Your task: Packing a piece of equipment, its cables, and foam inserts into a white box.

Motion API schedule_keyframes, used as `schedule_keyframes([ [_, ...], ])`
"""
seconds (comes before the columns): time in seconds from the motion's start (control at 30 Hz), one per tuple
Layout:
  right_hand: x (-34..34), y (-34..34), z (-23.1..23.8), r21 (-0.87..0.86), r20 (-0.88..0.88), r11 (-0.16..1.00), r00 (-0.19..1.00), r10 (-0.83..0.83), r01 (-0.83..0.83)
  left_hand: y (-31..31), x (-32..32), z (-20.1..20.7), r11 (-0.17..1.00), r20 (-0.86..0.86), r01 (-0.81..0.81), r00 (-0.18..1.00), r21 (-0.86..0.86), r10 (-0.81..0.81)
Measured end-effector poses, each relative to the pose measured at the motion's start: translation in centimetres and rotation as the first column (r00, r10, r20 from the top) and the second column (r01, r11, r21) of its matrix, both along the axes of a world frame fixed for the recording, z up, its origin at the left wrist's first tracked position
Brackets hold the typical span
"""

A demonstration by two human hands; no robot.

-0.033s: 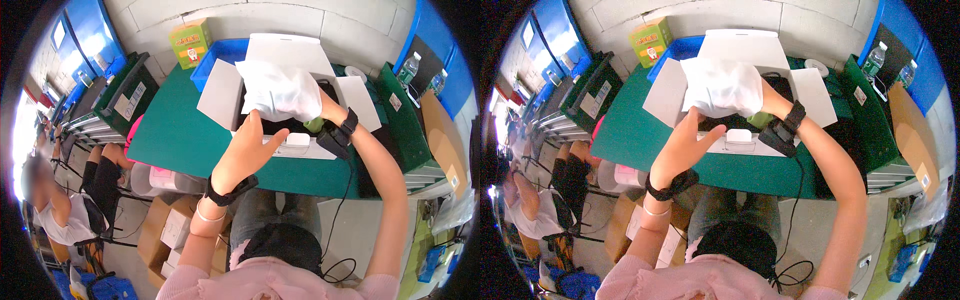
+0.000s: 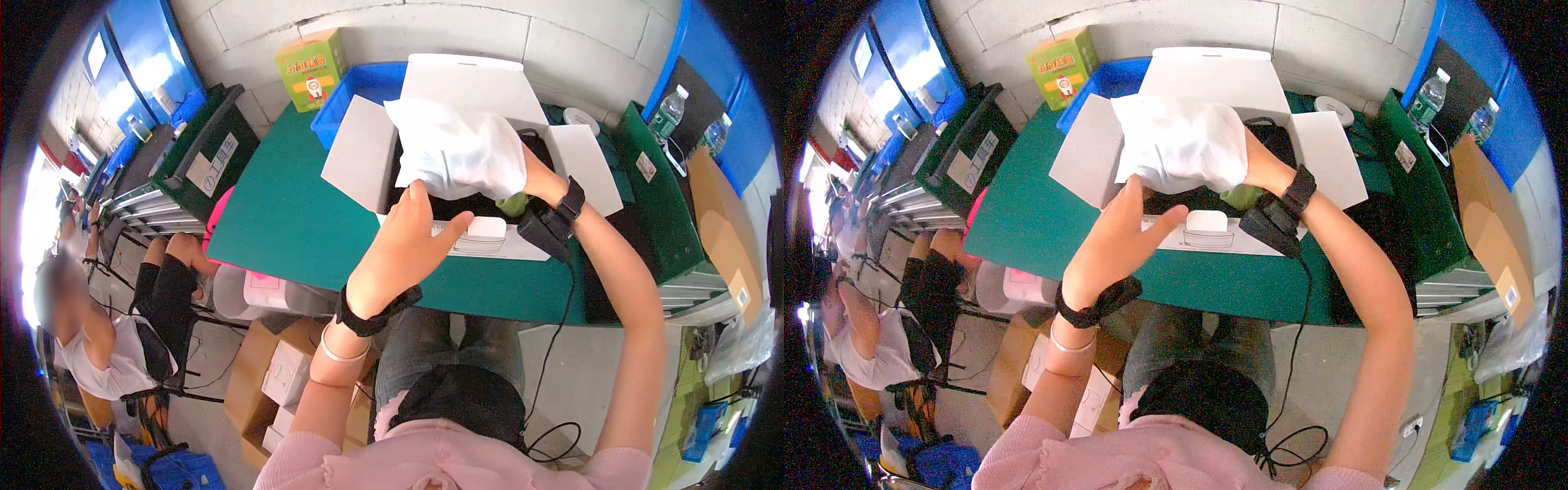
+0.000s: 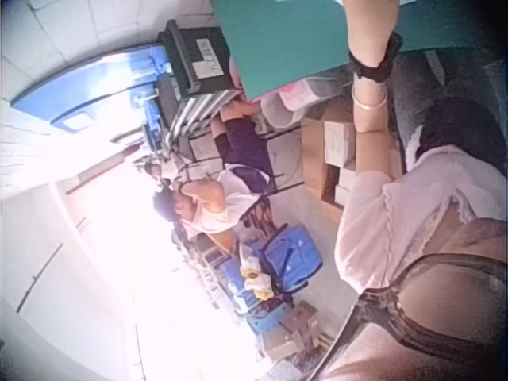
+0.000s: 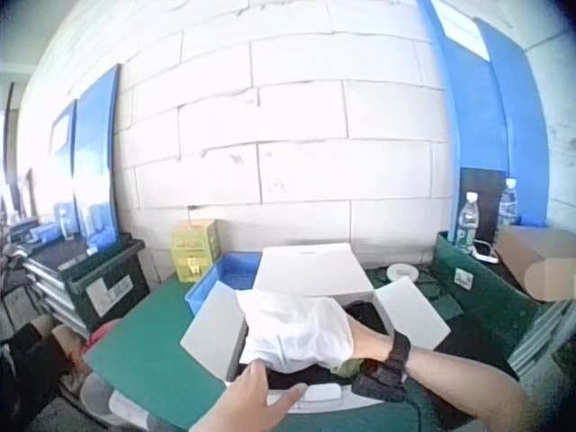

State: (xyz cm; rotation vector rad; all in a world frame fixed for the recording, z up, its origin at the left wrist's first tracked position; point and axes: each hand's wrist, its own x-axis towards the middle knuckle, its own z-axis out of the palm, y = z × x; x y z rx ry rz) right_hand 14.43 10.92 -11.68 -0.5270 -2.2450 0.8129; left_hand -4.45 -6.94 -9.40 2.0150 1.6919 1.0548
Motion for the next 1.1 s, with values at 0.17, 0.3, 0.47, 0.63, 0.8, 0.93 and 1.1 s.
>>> schedule_keyframes([
  [0.17, -0.4, -0.2, -0.3, 0.143, 0.007, 0.99, 1.0, -0.002, 0.001, -0.7, 1.1, 0.1, 0.993, -0.228, -0.04, 0.972, 0.107, 0.063],
  [0.3, -0.3, -1.3, 0.4, 0.11, -0.025, 0.994, 1.0, -0.003, 0.006, -0.6, 1.3, 0.0, 0.991, -0.264, -0.071, 0.96, 0.113, 0.099],
  [0.47, -0.9, -2.2, 0.9, 0.185, -0.064, 0.982, 0.998, -0.024, 0.035, -0.4, 0.8, 0.1, 0.99, -0.273, -0.079, 0.956, 0.114, 0.108],
  [0.63, -1.4, -1.8, 0.4, 0.264, -0.079, 0.964, 0.997, -0.013, 0.033, -0.5, 0.3, -0.1, 0.988, -0.352, -0.064, 0.93, 0.144, 0.111],
  [0.8, -1.6, -2.0, 0.1, 0.218, -0.109, 0.976, 0.994, 0.015, 0.009, -1.0, 1.2, -0.8, 0.941, -0.461, -0.202, 0.831, 0.272, 0.312],
  [0.93, -2.0, -2.5, 0.3, 0.197, -0.059, 0.98, 0.998, 0.016, -0.004, -0.9, 1.4, -1.2, 0.921, -0.516, -0.22, 0.775, 0.321, 0.366],
  [1.1, -1.8, -3.1, 1.1, 0.25, 0.215, 0.96, 0.959, -0.186, 0.13, -0.9, 0.9, -1.3, 0.908, -0.503, -0.229, 0.772, 0.351, 0.389],
])
